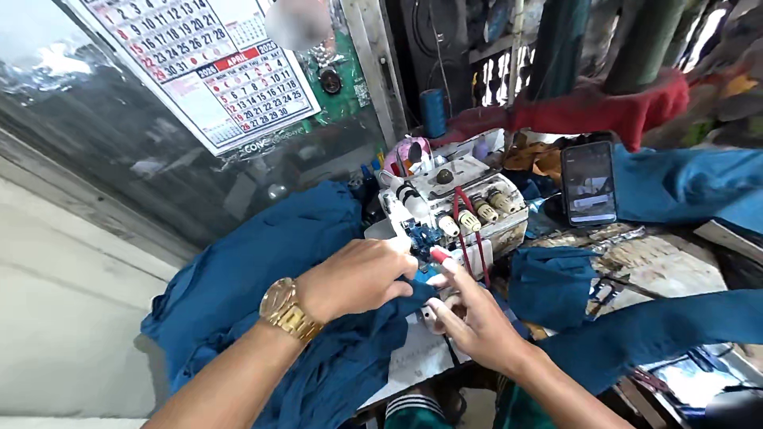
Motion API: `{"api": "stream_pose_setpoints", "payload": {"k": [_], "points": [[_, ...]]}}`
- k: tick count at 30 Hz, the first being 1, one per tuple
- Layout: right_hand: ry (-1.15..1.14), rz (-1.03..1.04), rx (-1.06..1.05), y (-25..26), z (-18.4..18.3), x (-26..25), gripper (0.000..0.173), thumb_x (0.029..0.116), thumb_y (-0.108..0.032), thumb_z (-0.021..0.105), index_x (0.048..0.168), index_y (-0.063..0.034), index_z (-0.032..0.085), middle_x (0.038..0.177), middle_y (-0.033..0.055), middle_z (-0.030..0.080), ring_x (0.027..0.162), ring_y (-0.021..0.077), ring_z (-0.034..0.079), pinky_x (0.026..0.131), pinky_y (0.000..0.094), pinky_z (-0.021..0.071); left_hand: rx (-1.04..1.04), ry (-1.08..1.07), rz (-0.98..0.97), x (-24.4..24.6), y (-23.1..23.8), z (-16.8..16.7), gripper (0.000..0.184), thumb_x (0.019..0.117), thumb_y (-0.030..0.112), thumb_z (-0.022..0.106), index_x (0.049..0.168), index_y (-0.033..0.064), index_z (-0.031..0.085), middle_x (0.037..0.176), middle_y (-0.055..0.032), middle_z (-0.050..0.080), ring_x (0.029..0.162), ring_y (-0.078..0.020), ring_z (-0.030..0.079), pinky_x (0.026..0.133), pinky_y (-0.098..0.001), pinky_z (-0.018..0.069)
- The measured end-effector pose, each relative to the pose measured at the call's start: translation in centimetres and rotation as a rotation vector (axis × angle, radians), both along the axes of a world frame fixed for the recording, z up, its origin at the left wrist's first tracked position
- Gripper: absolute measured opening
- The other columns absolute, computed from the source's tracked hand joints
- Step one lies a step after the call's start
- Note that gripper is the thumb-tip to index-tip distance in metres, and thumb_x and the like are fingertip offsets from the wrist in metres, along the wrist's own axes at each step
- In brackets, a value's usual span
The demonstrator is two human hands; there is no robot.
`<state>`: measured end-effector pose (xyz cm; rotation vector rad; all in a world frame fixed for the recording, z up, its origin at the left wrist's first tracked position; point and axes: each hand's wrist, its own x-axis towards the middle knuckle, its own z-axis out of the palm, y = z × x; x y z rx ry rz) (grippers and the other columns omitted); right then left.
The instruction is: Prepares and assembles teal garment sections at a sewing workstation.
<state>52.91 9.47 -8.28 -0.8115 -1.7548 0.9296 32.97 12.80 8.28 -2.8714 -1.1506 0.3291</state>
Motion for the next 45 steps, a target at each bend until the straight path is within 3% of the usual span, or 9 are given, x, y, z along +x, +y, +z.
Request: {"api": "stream_pose_setpoints", "payload": {"k": [4, 6, 16, 20, 24, 26, 31, 37, 45], "points": [[0.159, -0.125, -0.026, 0.0, -1.5, 1.4, 0.052, 0.1001, -0.013, 0.06, 0.147, -0.0287, 0.046, 0.125, -0.0043, 0.068, 0.073, 0.0177, 0.073, 0.059, 0.0364, 0.066, -0.23, -0.35, -0.042, -2.2, 0.5, -2.3, 0.018, 0.0949, 0.036, 0.072, 0.093, 0.0183, 0.072, 0.099, 0.007, 0.064, 0.08, -0.0029, 0.062, 0.068, -0.0223, 0.0567], [0.133, -0.106, -0.004, 0.4, -1.5, 1.4, 0.046, 0.0997, -0.013, 0.062, 0.142, -0.0272, 0.05, 0.12, -0.0058, 0.069, 0.07, 0.0156, 0.072, 0.058, 0.0346, 0.0654, -0.407, -0.422, 0.057, -2.3, 0.6, -2.6, 0.013, 0.097, 0.03, 0.071, 0.095, 0.0172, 0.069, 0.079, 0.0072, 0.068, 0.061, -0.0042, 0.062, 0.055, -0.0231, 0.0561], [-0.032, -0.066, 0.298, 3.6, 1.9, 0.4, 0.04, 0.0876, -0.009, 0.074, 0.125, -0.0178, 0.062, 0.1, -0.0067, 0.067, 0.064, 0.0039, 0.059, 0.053, 0.0245, 0.0556, -0.572, -0.371, 0.201, -0.9, 0.4, -0.1, 0.013, 0.0968, 0.024, 0.072, 0.094, 0.0118, 0.069, 0.064, -0.0006, 0.064, 0.049, -0.0106, 0.059, 0.047, -0.0256, 0.0531], [-0.068, 0.186, 0.071, 3.1, 3.9, 0.3, 0.061, 0.0878, -0.009, 0.071, 0.144, -0.0229, 0.051, 0.111, -0.0033, 0.065, 0.068, 0.0081, 0.066, 0.059, 0.029, 0.0623, -0.724, -0.434, 0.267, -0.6, 0.1, 0.4, 0.008, 0.099, 0.013, 0.067, 0.105, 0.0078, 0.069, 0.069, -0.0062, 0.07, 0.052, -0.015, 0.065, 0.05, -0.0271, 0.0578], [-0.243, 0.28, -0.026, 2.9, 4.1, 0.9, 0.015, 0.0979, -0.03, 0.068, 0.098, -0.0148, 0.07, 0.076, -0.0021, 0.065, 0.059, 0.0076, 0.06, 0.054, 0.0269, 0.0541, -0.588, -0.236, 0.302, 0.7, 0.0, 1.4, 0.012, 0.1017, 0.02, 0.065, 0.108, 0.0106, 0.068, 0.069, -0.0037, 0.066, 0.048, -0.0122, 0.06, 0.046, -0.0272, 0.0543], [-0.33, 0.258, -0.034, 2.5, 4.0, 1.1, 0.027, 0.1002, -0.038, 0.064, 0.088, -0.0139, 0.069, 0.077, -0.002, 0.063, 0.06, 0.0073, 0.06, 0.056, 0.0273, 0.0549, -0.424, -0.095, 0.207, 1.0, 0.4, 0.7, 0.018, 0.0993, 0.032, 0.068, 0.108, 0.016, 0.071, 0.081, 0.0022, 0.068, 0.063, -0.0088, 0.064, 0.058, -0.0297, 0.0567], [-0.446, -0.073, 0.081, -2.0, 1.0, 1.6, 0.023, 0.0958, -0.038, 0.064, 0.109, -0.022, 0.074, 0.132, 0.0042, 0.056, 0.118, 0.0179, 0.058, 0.09, 0.0408, 0.057, -0.429, -0.004, 0.14, 1.5, 0.6, 0.6, 0.015, 0.1008, 0.031, 0.065, 0.103, 0.0183, 0.073, 0.083, 0.0044, 0.069, 0.069, -0.0066, 0.064, 0.065, -0.0302, 0.0569], [-0.272, 0.201, -0.188, 0.8, 0.3, 1.8, 0.027, 0.1061, -0.038, 0.053, 0.119, -0.0187, 0.067, 0.089, -0.0035, 0.073, 0.069, 0.0081, 0.07, 0.06, 0.0283, 0.0618, -0.108, 0.065, 0.109, 0.1, 0.9, -1.0, 0.016, 0.0995, 0.034, 0.065, 0.104, 0.0201, 0.071, 0.091, 0.0038, 0.066, 0.083, -0.0116, 0.066, 0.074, -0.0357, 0.0581], [-0.07, 0.626, -0.567, 4.3, 2.7, 3.4, 0.027, 0.1056, -0.028, 0.06, 0.125, -0.0101, 0.063, 0.088, 0.0093, 0.076, 0.059, 0.02, 0.072, 0.052, 0.0327, 0.0625, -0.03, 0.044, 0.177, 3.2, -0.5, -0.7, 0.02, 0.101, 0.043, 0.061, 0.109, 0.0245, 0.06, 0.072, 0.0089, 0.06, 0.064, -0.008, 0.062, 0.057, -0.033, 0.0539]]}}
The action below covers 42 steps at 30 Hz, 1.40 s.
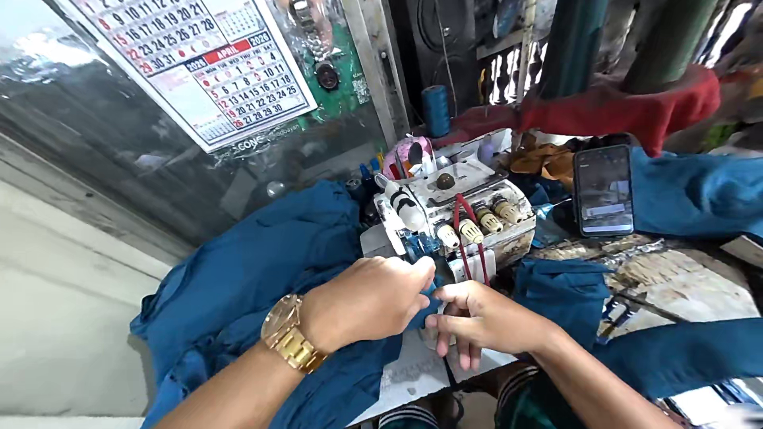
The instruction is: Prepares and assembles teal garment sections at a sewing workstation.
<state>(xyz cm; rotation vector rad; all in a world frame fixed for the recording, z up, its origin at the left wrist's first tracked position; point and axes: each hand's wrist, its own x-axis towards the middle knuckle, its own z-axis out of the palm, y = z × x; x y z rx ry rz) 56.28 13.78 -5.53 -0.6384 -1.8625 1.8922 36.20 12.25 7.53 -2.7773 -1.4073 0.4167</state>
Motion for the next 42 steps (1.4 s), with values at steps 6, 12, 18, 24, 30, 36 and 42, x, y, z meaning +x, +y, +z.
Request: {"api": "stream_pose_setpoints", "payload": {"k": [6, 12, 18, 24, 30, 36, 42], "points": [[0.011, -0.022, -0.037, 0.1, -0.1, -0.5, 0.027, 0.1065, -0.028, 0.058, 0.125, -0.009, 0.064, 0.085, 0.0098, 0.075, 0.058, 0.0188, 0.072, 0.05, 0.0313, 0.0614, -0.034, -0.208, -0.039, -3.0, 1.7, -1.2, 0.016, 0.099, 0.039, 0.065, 0.105, 0.0236, 0.067, 0.082, 0.0111, 0.065, 0.072, -0.0026, 0.064, 0.063, -0.0287, 0.0573], [0.045, -0.065, -0.002, -0.6, -0.2, -0.6, 0.024, 0.1067, -0.026, 0.058, 0.123, -0.0104, 0.064, 0.087, 0.011, 0.076, 0.059, 0.0217, 0.073, 0.05, 0.0341, 0.0625, -0.076, -0.223, -0.097, -2.6, 0.2, 0.0, 0.014, 0.1007, 0.034, 0.062, 0.093, 0.0236, 0.068, 0.084, 0.0102, 0.064, 0.072, -0.0019, 0.062, 0.063, -0.0261, 0.0561], [-0.006, -0.088, 0.035, -1.6, -0.9, -0.1, 0.027, 0.1071, -0.03, 0.057, 0.127, -0.0115, 0.062, 0.082, 0.0086, 0.074, 0.056, 0.0206, 0.071, 0.049, 0.0339, 0.0615, -0.112, -0.354, -0.122, -4.7, 2.0, -2.0, 0.015, 0.0944, 0.034, 0.072, 0.088, 0.0203, 0.069, 0.08, 0.0089, 0.062, 0.071, -0.0024, 0.06, 0.062, -0.024, 0.0532], [-0.007, -0.079, 0.064, -1.0, -0.7, 0.0, 0.026, 0.1061, -0.03, 0.059, 0.123, -0.0121, 0.064, 0.08, 0.0076, 0.074, 0.055, 0.0189, 0.071, 0.047, 0.0322, 0.0607, -0.147, -0.416, -0.088, -4.5, 1.3, -2.4, 0.017, 0.098, 0.036, 0.068, 0.092, 0.0202, 0.069, 0.077, 0.0097, 0.063, 0.063, -0.0015, 0.059, 0.057, -0.0226, 0.0529], [0.01, -0.109, 0.095, -0.6, -0.8, 0.2, 0.025, 0.1051, -0.031, 0.061, 0.123, -0.0149, 0.067, 0.077, 0.0064, 0.074, 0.05, 0.0168, 0.068, 0.042, 0.0296, 0.0575, -0.053, -0.459, -0.1, -3.5, 0.4, -3.8, 0.016, 0.101, 0.036, 0.064, 0.094, 0.022, 0.07, 0.084, 0.0115, 0.064, 0.072, 0.0013, 0.061, 0.063, -0.0202, 0.0544], [-0.141, -0.283, 0.364, -1.8, -1.6, -1.1, 0.034, 0.1076, -0.033, 0.053, 0.14, -0.0263, 0.063, 0.077, 0.001, 0.072, 0.053, 0.0112, 0.067, 0.047, 0.0285, 0.0588, 0.291, -0.528, 0.019, -5.5, -1.2, -8.4, 0.024, 0.1033, 0.036, 0.053, 0.108, 0.0264, 0.075, 0.116, 0.0118, 0.066, 0.119, -0.0078, 0.056, 0.101, -0.0375, 0.0479], [-0.207, -0.116, 0.527, -3.2, -1.5, -2.8, 0.049, 0.1064, -0.038, 0.052, 0.153, -0.0251, 0.045, 0.103, 0.001, 0.075, 0.078, 0.0129, 0.072, 0.072, 0.036, 0.0625, 0.275, -0.451, 0.184, -9.3, -1.1, -8.1, 0.026, 0.1033, 0.034, 0.054, 0.12, 0.0244, 0.072, 0.111, 0.004, 0.059, 0.095, -0.0067, 0.061, 0.077, -0.0288, 0.0575]]}}
